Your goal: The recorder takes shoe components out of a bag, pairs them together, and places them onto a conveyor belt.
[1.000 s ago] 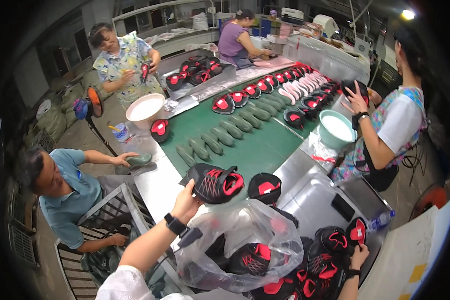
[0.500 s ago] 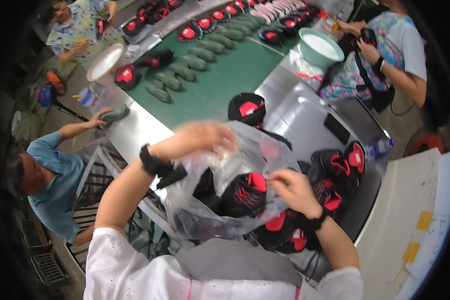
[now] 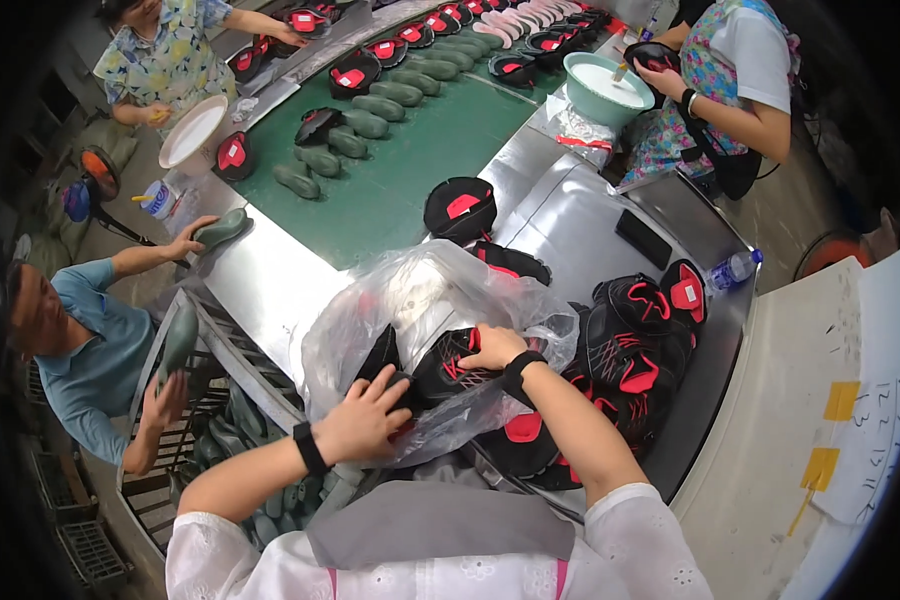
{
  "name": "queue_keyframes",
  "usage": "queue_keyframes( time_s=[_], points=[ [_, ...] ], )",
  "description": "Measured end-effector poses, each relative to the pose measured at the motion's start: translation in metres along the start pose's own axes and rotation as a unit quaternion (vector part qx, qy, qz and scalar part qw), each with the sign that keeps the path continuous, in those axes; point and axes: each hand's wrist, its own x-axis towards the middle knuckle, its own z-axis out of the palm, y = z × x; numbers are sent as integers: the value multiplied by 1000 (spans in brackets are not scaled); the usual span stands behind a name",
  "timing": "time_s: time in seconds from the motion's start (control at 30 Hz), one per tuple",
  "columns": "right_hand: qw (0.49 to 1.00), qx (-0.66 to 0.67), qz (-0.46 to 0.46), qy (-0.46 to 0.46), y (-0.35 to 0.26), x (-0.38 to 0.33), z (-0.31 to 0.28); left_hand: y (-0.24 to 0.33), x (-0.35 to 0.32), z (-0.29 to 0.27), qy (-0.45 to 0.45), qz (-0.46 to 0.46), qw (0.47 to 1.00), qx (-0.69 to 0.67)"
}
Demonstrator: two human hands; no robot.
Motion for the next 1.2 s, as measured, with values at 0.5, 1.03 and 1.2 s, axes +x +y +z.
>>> queue_keyframes(
  time_s=[0.5,1.03,1.2],
  points=[
    [664,746,54,-9,-37,-121,-22,3,5,27,70,-236,969,-22],
    [668,725,145,-83,24,-127,-18,-54,-25,-56,532,-70,673,-509],
    [560,814,-80,-135,9,-163,-59,-74,-6,-86,484,57,501,-715]
  ],
)
